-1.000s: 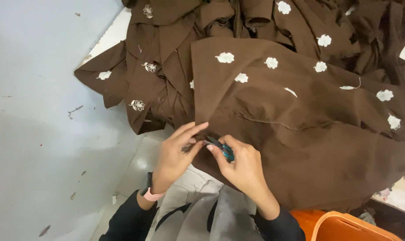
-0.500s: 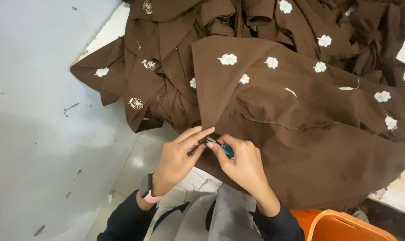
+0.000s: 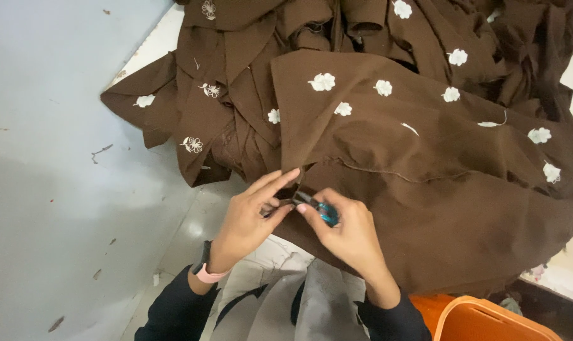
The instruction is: Trimming loose threads from brown garments using thread nippers in a factory setting.
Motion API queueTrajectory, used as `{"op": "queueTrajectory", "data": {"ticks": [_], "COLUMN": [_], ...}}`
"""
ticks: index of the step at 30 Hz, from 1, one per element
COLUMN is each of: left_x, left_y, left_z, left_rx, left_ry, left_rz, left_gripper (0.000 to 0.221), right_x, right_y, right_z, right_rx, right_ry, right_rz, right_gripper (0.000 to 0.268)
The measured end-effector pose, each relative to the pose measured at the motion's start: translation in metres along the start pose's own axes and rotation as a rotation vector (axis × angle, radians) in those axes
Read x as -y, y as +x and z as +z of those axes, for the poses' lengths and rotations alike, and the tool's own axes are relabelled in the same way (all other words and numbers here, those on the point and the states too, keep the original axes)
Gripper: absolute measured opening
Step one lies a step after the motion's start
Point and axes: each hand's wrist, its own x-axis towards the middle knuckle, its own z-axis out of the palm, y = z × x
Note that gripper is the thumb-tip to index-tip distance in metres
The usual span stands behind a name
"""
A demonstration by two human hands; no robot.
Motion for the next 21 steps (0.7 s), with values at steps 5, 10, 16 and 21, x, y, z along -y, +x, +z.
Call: {"op": "queueTrajectory", "data": {"ticks": [5, 10, 16, 21], "left_x": [-0.01, -0.012, -0.021, -0.015], "left_y": [0.0, 0.001, 0.002, 0.002], "left_z": [-0.006, -0.003, -0.006, 0.002], "left_rx": [0.071, 0.114, 0.095, 0.094], "left_ry": [-0.132, -0.098, -0.119, -0.081], "left_rz": [-0.167, -0.113, -0.181, -0.153], "left_gripper": [0.05, 0.055, 0.057, 0.059], "right_x": [-0.006, -0.016, -0.007, -0.015], "right_y": [0.006, 0.01, -0.006, -0.007], "right_z": [0.006, 0.011, -0.001, 0.008], "right_rx": [-0.053, -0.13, -0.146, -0.116], "right_ry": [0.503, 0.475, 0.239, 0.132], "right_rz": [-0.275, -0.438, -0.31, -0.195], "right_gripper": [0.036, 0.011, 0.013, 0.012]}}
